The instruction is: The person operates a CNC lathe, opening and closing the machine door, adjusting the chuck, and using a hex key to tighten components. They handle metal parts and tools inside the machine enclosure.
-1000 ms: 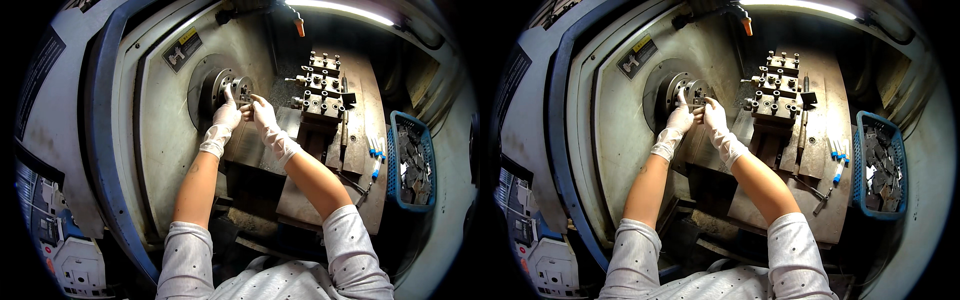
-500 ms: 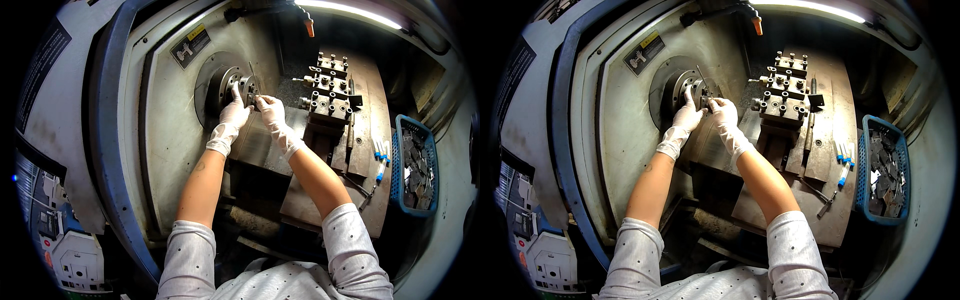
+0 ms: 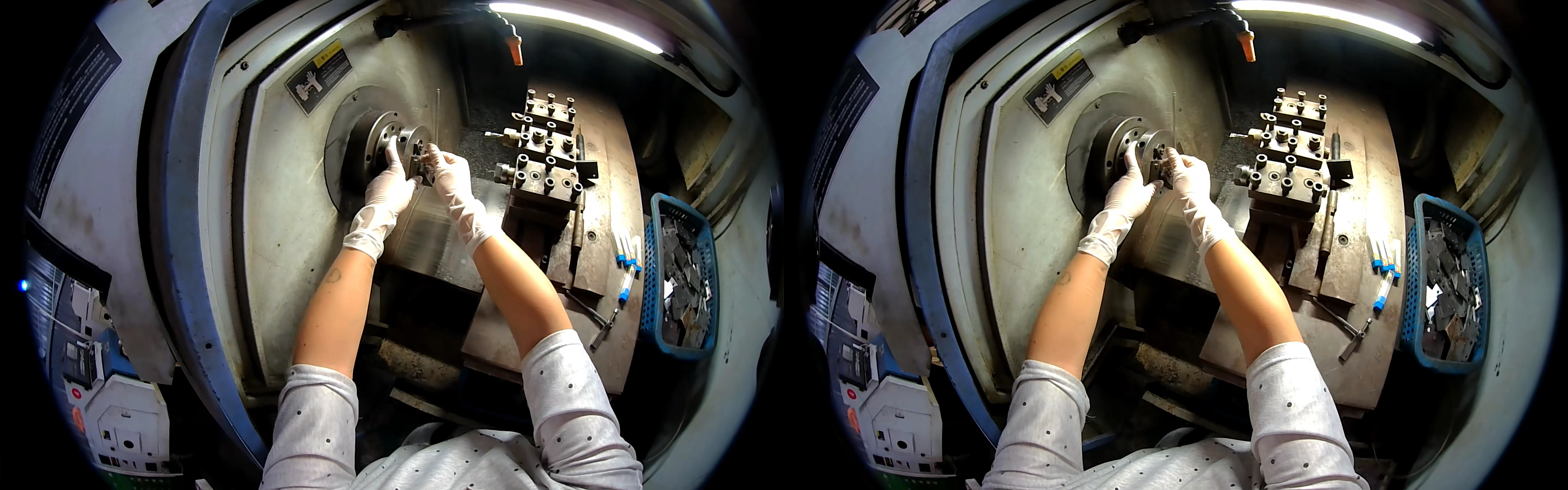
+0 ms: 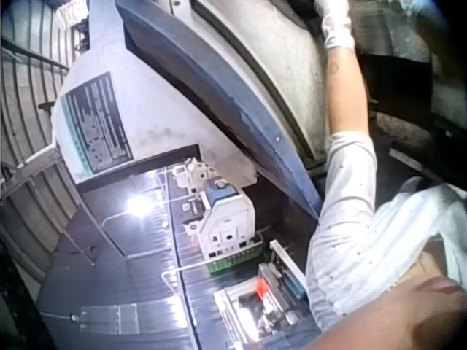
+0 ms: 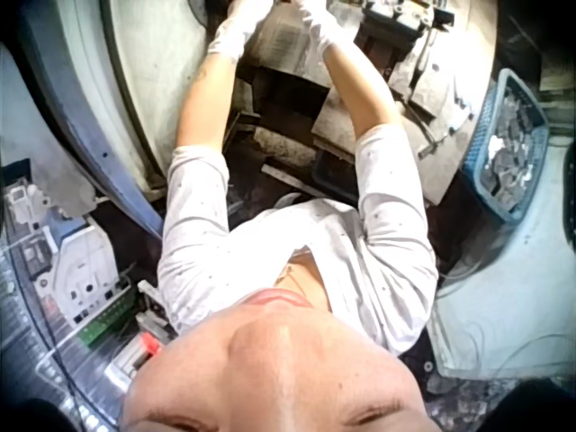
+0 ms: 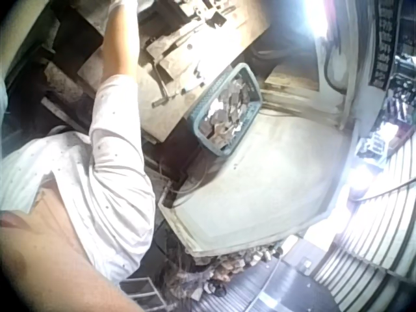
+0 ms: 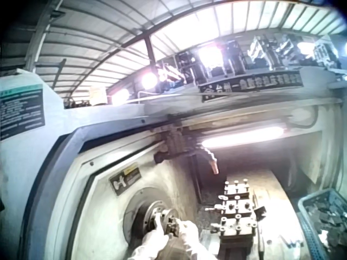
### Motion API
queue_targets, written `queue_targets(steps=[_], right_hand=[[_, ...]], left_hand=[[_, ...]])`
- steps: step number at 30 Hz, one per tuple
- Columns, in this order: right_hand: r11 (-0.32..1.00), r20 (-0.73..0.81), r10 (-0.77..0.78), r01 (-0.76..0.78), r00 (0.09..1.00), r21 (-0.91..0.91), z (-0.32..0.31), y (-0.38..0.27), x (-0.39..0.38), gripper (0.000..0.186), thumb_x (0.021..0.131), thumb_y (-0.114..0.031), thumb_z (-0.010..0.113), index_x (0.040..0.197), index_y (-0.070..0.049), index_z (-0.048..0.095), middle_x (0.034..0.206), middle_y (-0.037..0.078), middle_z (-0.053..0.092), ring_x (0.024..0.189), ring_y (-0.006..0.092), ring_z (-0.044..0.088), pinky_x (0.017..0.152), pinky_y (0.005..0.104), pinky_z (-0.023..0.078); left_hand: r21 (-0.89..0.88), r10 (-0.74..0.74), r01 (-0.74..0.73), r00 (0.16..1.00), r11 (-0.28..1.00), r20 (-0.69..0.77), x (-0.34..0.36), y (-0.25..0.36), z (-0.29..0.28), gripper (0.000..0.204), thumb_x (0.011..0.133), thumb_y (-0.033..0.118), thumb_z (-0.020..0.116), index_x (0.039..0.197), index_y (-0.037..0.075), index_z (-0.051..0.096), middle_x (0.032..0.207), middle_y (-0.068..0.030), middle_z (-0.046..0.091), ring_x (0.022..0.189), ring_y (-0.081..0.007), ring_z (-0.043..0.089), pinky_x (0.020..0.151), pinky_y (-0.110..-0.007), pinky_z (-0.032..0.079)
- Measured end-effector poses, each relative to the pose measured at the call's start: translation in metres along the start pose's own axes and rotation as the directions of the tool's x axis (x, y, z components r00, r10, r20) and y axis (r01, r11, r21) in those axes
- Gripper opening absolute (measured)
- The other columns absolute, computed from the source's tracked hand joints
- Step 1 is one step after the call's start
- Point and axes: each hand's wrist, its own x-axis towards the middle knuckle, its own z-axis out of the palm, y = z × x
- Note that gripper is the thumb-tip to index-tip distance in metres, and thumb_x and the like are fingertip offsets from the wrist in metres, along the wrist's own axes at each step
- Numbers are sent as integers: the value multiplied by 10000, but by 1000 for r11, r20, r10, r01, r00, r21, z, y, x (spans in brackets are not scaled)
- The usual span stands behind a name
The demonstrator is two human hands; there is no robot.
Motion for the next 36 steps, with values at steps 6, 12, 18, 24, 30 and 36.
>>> queue_targets(steps=[6, 12, 18, 24, 30, 36], right_hand=[[972, -42, 145, -135, 989, 192, 5, -6, 3, 285, 730, -256, 488, 629, 9, 516, 539, 45, 506, 503, 94, 449, 485, 226, 360], [974, -29, 69, -61, 997, 220, 3, -4, 1, 233, 726, -218, 484, 663, 2, 531, 542, 50, 502, 496, 101, 434, 485, 234, 356], [822, -62, -343, 267, 937, -502, -5, -11, -9, 192, 690, -254, 517, 698, -66, 556, 689, 77, 496, 670, 225, 480, 595, 302, 378], [810, -48, -303, 230, 952, -539, 1, -21, -7, 205, 725, -264, 460, 727, -63, 501, 751, 94, 489, 701, 258, 477, 615, 329, 388], [941, -131, -176, 128, 975, -314, -1, -41, 22, 213, 772, -254, 394, 760, -54, 467, 706, 143, 516, 626, 302, 493, 549, 340, 392], [683, 245, -631, 677, 736, -275, -6, -51, -37, 105, 681, -41, 486, 781, -35, 454, 726, 140, 476, 651, 289, 493, 572, 318, 405]], left_hand=[[-20, -3, 2, 1000, 1000, -27, -2, -4, 1, 787, 693, 276, 513, 1164, 114, -97, 650, -207, 525, 578, -326, 526, 542, -383, 404], [-89, -7, 7, 1000, 996, 0, 0, -2, 2, 797, 681, 244, 531, 1162, 128, -94, 711, -253, 510, 639, -372, 506, 583, -404, 384], [-89, -22, 22, 1000, 996, 6, -2, -1, -3, 776, 679, 237, 536, 1161, 130, -63, 690, -251, 508, 627, -371, 506, 565, -408, 383], [-35, -70, 68, 996, 997, -56, -6, 4, -2, 741, 683, 300, 529, 1165, 140, -11, 660, -189, 534, 610, -320, 530, 563, -374, 405], [33, -68, 71, 995, 997, -70, -3, 10, 1, 747, 687, 361, 506, 1167, 132, -17, 628, -171, 535, 574, -307, 532, 519, -359, 413], [-62, -46, 41, 997, 997, -68, 9, -22, 19, 743, 678, 339, 508, 1174, 142, -8, 595, -157, 528, 546, -312, 523, 498, -375, 402]])
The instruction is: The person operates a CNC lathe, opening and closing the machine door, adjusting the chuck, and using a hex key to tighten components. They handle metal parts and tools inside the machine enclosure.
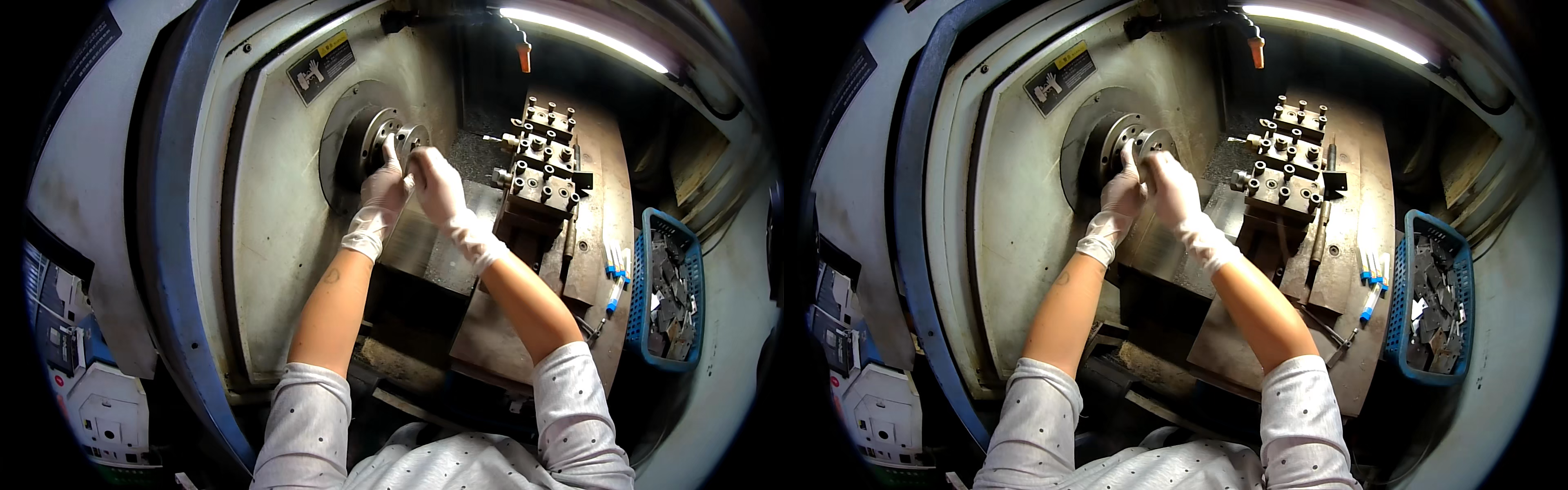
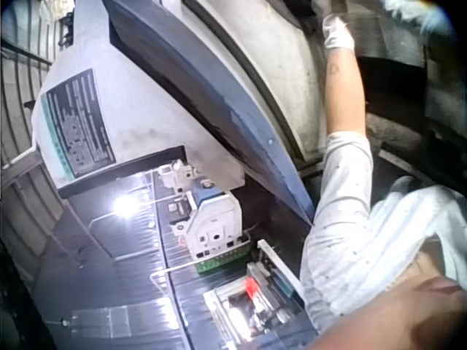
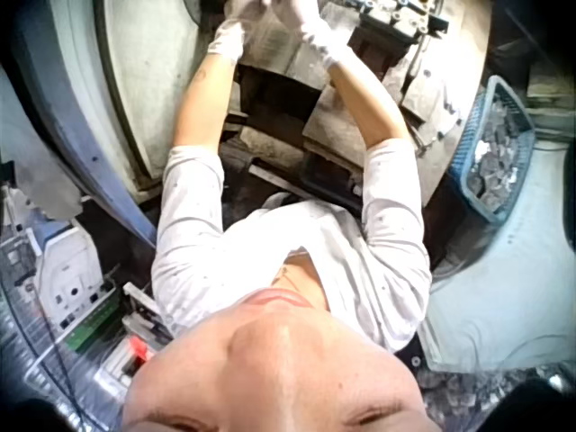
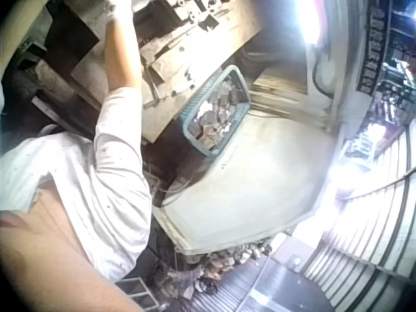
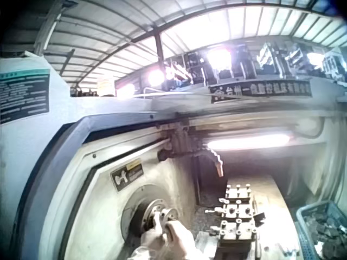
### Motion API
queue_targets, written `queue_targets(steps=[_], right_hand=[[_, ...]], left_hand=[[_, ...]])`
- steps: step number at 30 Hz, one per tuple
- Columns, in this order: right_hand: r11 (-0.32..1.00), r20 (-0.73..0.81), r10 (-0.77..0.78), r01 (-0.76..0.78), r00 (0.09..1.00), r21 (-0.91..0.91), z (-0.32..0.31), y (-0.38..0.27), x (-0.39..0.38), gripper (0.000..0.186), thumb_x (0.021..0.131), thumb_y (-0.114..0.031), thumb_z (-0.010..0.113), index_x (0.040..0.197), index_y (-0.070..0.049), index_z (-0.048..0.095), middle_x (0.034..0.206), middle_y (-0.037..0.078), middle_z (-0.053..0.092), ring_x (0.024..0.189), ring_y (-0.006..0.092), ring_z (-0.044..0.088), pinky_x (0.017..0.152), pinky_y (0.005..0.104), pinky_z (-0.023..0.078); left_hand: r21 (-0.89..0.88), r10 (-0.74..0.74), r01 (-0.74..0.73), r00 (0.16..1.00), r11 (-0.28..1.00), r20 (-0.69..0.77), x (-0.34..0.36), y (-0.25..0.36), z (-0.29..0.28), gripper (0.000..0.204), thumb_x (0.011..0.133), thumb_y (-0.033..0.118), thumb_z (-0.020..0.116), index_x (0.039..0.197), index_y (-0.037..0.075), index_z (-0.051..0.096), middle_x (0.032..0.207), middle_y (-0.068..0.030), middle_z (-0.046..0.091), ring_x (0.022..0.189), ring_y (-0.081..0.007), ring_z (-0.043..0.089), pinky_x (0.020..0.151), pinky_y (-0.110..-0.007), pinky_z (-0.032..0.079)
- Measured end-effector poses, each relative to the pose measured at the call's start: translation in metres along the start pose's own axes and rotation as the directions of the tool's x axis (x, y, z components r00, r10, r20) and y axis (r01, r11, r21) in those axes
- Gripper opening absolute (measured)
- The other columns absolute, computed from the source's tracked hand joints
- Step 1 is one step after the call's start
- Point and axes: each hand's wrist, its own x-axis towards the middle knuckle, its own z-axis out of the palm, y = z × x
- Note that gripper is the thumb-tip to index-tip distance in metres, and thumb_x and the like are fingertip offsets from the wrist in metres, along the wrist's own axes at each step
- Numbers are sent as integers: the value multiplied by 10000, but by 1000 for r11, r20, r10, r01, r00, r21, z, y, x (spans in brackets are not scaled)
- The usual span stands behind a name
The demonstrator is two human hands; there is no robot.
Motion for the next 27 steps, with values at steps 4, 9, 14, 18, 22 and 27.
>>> queue_targets(steps=[4, 9, 14, 18, 22, 27], right_hand=[[997, 242, 11, 8, 970, -80, -14, -10, -36, 206, 616, -31, 523, 812, -53, 465, 865, 115, 444, 789, 272, 462, 658, 306, 402], [904, 267, 397, -324, 878, -279, -5, -5, -60, 172, 646, -80, 497, 814, -46, 504, 863, 134, 481, 798, 279, 470, 686, 312, 395], [640, 244, 741, -768, 625, 27, 5, 24, -50, 223, 690, -190, 484, 805, 0, 500, 747, 167, 533, 746, 281, 508, 685, 319, 388], [568, 222, 803, -823, 554, -2, 20, 31, -48, 226, 703, -210, 485, 787, 0, 492, 753, 171, 530, 738, 285, 507, 666, 311, 391], [499, 165, 836, -850, 524, 171, 32, 48, -56, 231, 712, -223, 483, 769, 1, 467, 720, 166, 529, 672, 266, 526, 625, 304, 404], [351, 249, 861, -872, 443, 340, 26, 36, -49, 182, 779, -181, 405, 836, -9, 385, 654, 79, 518, 503, 127, 517, 438, 219, 397]], left_hand=[[2, -11, 11, 1000, 1000, -4, -12, 26, -16, 750, 678, 350, 510, 1173, 144, -14, 635, -194, 530, 589, -318, 531, 538, -374, 404], [16, -10, 11, 999, 1000, -31, -12, 20, -18, 770, 672, 362, 519, 1168, 168, -37, 647, -229, 513, 591, -357, 509, 541, -401, 388], [19, -5, 6, 1000, 1000, -25, -13, 28, -19, 762, 672, 369, 515, 1170, 169, -26, 651, -215, 520, 595, -350, 514, 545, -399, 392], [45, -6, 9, 997, 999, -71, -14, 24, -17, 735, 675, 374, 503, 1172, 156, 7, 638, -190, 532, 589, -330, 523, 543, -391, 402], [53, -14, 19, 996, 998, -90, -14, 29, -14, 724, 675, 390, 495, 1170, 155, 21, 637, -186, 533, 586, -327, 524, 537, -392, 403], [41, -45, 52, 987, 998, -157, -13, 27, -9, 677, 674, 402, 490, 1153, 173, 71, 627, -176, 534, 577, -325, 526, 523, -391, 406]])
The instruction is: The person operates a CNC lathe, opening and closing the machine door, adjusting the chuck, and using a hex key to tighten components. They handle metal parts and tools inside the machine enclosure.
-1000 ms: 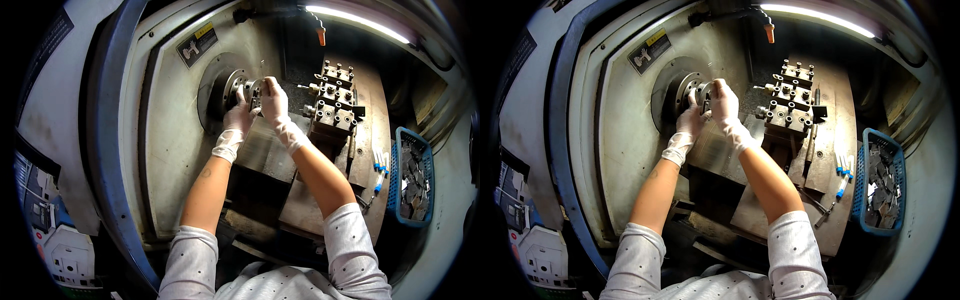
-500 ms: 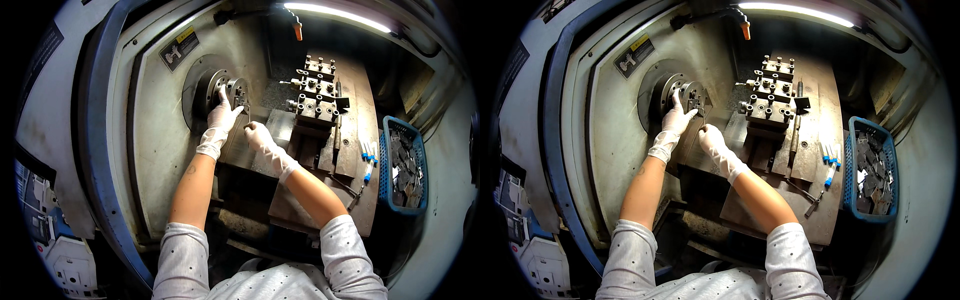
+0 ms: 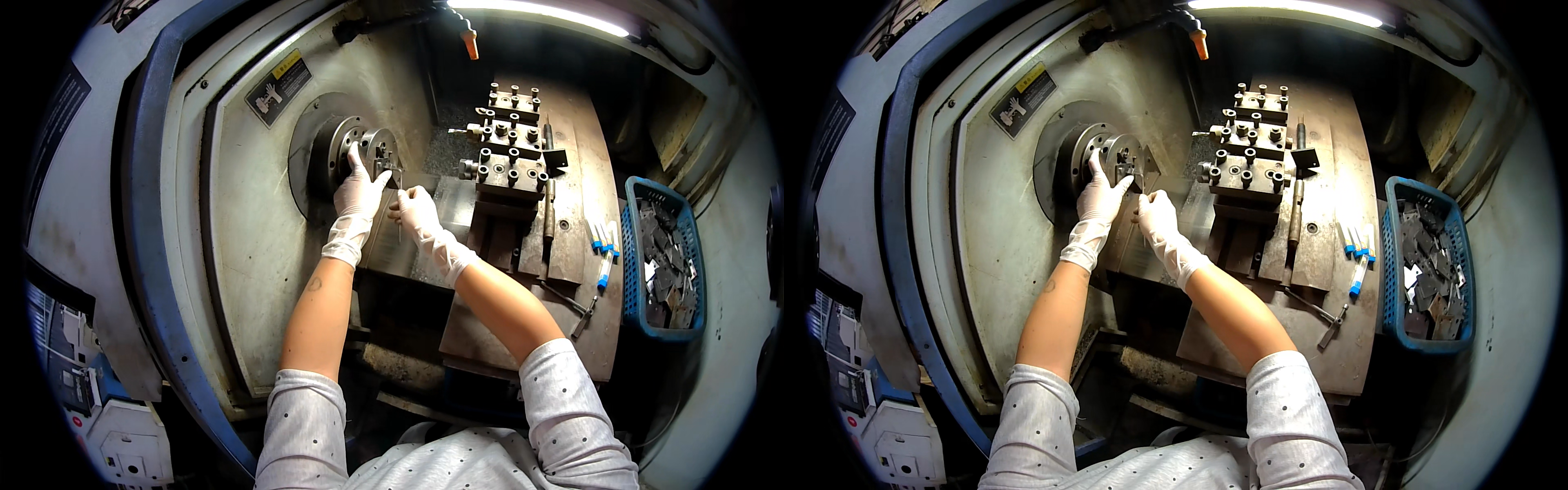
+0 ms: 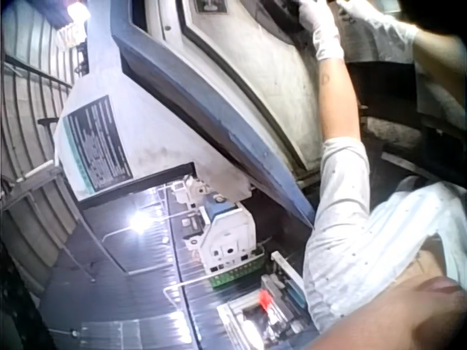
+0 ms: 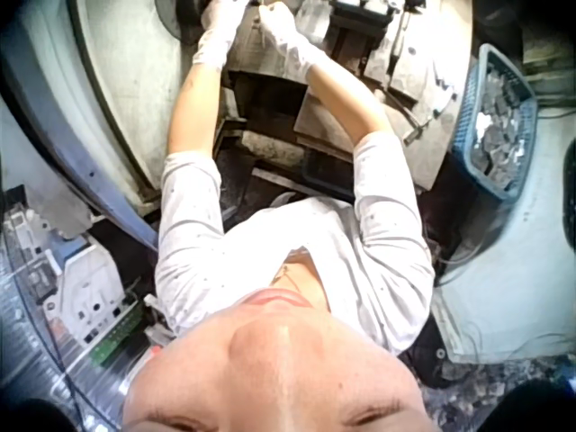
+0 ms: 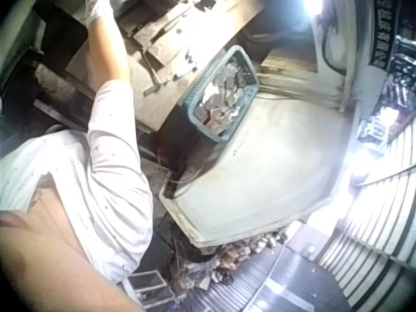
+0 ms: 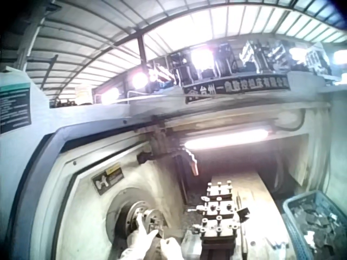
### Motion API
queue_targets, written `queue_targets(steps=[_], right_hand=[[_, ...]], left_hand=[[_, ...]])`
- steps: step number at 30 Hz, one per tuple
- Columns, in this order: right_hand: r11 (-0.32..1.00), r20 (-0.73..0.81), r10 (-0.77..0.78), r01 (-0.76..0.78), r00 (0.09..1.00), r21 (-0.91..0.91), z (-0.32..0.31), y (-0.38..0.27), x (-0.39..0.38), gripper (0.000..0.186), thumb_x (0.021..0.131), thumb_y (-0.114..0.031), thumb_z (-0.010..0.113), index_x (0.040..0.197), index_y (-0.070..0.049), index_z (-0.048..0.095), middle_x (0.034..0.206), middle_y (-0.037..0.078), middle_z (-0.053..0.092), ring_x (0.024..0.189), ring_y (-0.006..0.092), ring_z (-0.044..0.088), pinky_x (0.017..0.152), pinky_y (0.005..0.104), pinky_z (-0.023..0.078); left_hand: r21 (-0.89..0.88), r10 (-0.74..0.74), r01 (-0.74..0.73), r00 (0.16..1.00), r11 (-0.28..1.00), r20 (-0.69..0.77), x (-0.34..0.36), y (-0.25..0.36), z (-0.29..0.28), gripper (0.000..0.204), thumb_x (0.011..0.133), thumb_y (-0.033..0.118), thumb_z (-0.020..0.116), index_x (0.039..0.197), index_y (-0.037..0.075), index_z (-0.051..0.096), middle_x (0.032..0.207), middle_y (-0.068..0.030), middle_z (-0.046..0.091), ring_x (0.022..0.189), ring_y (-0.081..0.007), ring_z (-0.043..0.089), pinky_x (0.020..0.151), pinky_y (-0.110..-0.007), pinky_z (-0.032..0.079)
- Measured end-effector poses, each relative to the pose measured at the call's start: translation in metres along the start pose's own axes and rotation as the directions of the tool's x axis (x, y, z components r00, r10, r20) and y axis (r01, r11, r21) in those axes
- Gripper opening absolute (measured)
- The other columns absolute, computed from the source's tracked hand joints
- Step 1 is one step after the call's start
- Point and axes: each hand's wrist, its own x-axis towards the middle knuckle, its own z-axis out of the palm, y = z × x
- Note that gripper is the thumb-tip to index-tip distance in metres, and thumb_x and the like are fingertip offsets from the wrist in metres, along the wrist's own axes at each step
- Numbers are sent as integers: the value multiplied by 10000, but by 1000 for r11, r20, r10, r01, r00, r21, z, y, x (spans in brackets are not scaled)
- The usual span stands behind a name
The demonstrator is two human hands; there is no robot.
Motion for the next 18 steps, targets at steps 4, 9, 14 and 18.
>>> queue_targets(steps=[4, 9, 14, 18], right_hand=[[987, -14, -4, 6, 1000, 162, -1, -9, -6, 168, 785, -166, 393, 872, -23, 405, 646, 76, 515, 485, 121, 506, 424, 212, 389], [993, -14, -112, 113, 994, 34, 0, 0, 3, 137, 763, -115, 410, 837, -30, 487, 629, 75, 515, 479, 122, 499, 443, 227, 410], [972, -47, -180, 171, 982, -163, 0, 5, 13, 165, 747, -162, 407, 828, -48, 494, 667, 131, 531, 530, 199, 533, 521, 282, 411], [953, -18, -214, 205, 977, -223, 4, 5, 9, 185, 745, -169, 390, 818, -25, 480, 678, 142, 532, 590, 248, 535, 559, 305, 412]], left_hand=[[-39, -46, 47, 999, 998, 15, 0, 4, 0, 691, 652, 415, 514, 1143, 183, 87, 718, -204, 532, 659, -350, 520, 583, -393, 401], [-10, 30, -29, 998, 1000, 56, 2, -2, -2, 738, 650, 362, 537, 1153, 163, 34, 666, -197, 526, 606, -335, 523, 559, -389, 405], [-58, 73, -62, 976, 996, 204, 4, -2, -13, 831, 634, 262, 568, 1162, 155, -65, 725, -247, 506, 647, -366, 508, 605, -399, 395], [-50, 50, -40, 975, 998, 215, 2, 0, -15, 831, 636, 244, 562, 1163, 143, -73, 731, -249, 506, 656, -366, 508, 611, -400, 393]])
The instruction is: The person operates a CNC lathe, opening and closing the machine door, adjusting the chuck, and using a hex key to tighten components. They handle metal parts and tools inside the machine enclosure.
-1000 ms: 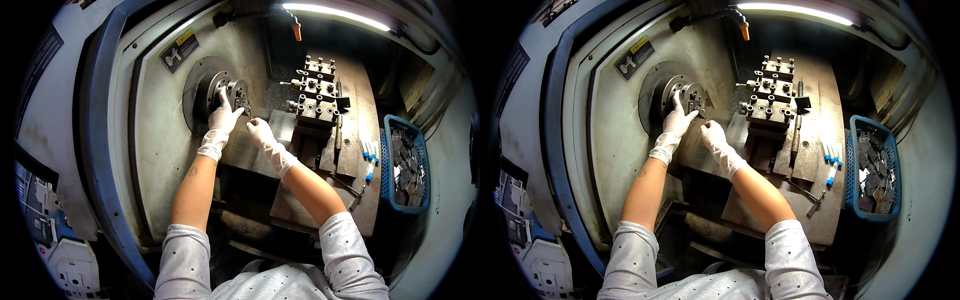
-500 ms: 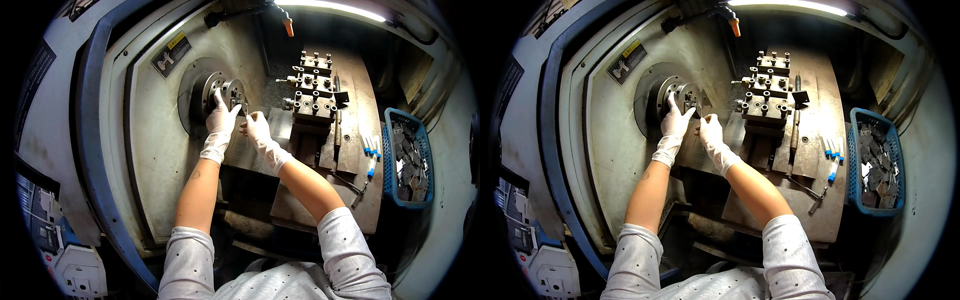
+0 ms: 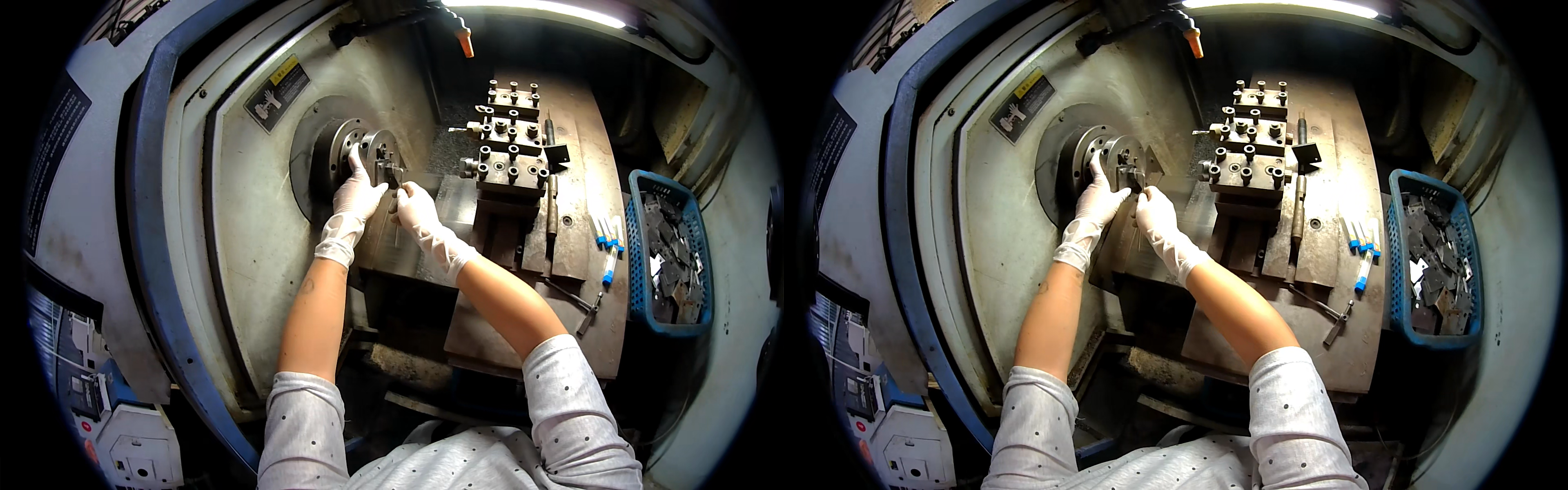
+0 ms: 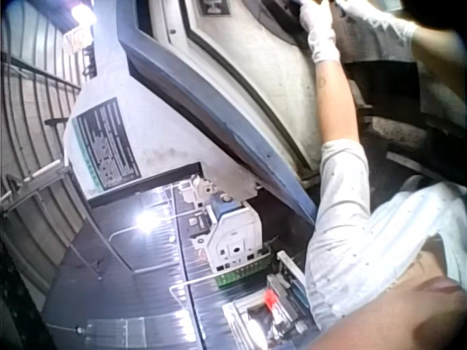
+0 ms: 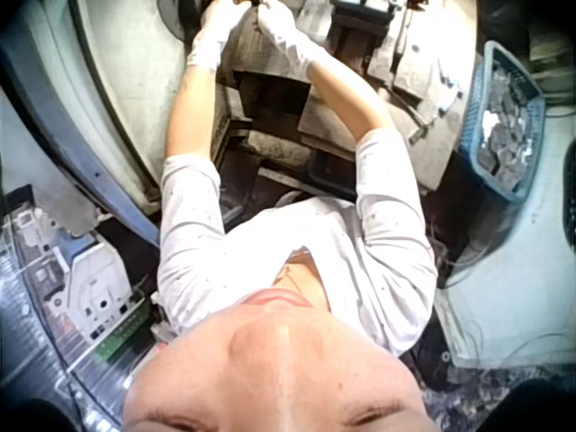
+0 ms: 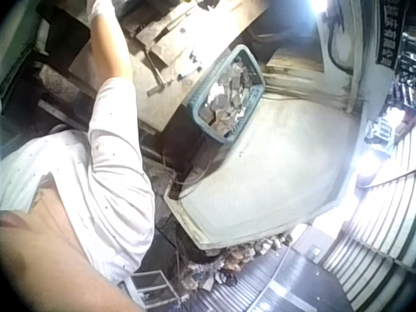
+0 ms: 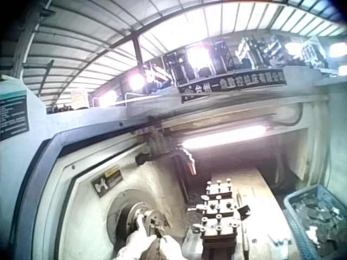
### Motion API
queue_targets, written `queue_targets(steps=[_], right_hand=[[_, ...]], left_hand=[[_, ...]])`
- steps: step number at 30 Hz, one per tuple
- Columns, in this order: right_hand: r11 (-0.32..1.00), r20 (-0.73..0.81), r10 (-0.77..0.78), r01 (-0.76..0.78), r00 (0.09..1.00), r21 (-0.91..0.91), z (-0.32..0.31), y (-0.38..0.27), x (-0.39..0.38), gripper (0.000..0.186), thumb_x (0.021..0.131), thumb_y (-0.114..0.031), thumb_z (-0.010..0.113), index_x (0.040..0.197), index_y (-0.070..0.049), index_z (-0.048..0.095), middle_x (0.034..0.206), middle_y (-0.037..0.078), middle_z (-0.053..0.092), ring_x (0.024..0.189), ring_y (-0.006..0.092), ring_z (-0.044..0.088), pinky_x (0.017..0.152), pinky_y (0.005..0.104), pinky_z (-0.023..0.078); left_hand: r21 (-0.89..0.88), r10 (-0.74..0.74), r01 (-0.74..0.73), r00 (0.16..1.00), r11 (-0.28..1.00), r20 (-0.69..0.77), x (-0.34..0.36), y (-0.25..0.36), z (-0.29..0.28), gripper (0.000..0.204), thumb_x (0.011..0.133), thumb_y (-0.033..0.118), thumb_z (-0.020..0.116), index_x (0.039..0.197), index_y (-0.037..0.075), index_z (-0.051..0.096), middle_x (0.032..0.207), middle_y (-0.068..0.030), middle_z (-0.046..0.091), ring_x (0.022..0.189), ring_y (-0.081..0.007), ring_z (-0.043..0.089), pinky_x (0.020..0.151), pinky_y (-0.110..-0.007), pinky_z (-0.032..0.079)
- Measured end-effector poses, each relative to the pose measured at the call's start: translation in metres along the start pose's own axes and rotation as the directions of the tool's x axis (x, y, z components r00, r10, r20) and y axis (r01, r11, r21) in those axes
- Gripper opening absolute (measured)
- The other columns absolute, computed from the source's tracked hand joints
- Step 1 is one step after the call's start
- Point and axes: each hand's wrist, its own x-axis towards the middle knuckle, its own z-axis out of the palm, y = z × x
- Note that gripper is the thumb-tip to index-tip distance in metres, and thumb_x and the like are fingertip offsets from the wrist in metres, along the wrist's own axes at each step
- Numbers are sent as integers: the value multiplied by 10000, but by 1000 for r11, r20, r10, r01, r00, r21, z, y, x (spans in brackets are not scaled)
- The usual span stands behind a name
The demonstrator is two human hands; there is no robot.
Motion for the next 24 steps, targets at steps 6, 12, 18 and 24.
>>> queue_targets(steps=[6, 12, 18, 24], right_hand=[[995, 60, 105, -105, 993, -1, -5, -4, -14, 212, 743, -190, 374, 824, -16, 462, 744, 181, 517, 715, 314, 498, 634, 347, 389], [997, 81, 67, -65, 994, -30, -1, 2, -11, 208, 743, -190, 369, 823, -24, 465, 767, 182, 514, 735, 321, 489, 644, 344, 384], [996, 13, 9, -7, 1000, -88, -11, -15, -11, 185, 740, -164, 378, 812, -20, 471, 759, 177, 517, 734, 312, 493, 644, 337, 385], [998, 55, 52, -53, 997, 25, -6, 1, 0, 191, 744, -172, 381, 811, -19, 473, 767, 177, 514, 739, 323, 488, 645, 329, 387]], left_hand=[[30, -13, 13, 1000, 999, -4, -1, 6, 0, 796, 651, 238, 539, 1166, 147, -62, 708, -210, 529, 647, -336, 524, 621, -385, 401], [31, -12, 12, 1000, 999, 2, 0, 1, 0, 802, 647, 245, 541, 1166, 152, -63, 709, -210, 529, 650, -339, 522, 618, -384, 401], [0, 6, -6, 1000, 1000, -19, 1, 1, 2, 813, 635, 244, 561, 1158, 156, -55, 728, -245, 510, 648, -370, 507, 597, -406, 390], [1, 25, -25, 1000, 1000, -17, 2, 3, 3, 822, 633, 243, 569, 1159, 153, -57, 741, -251, 506, 655, -371, 505, 601, -408, 388]])
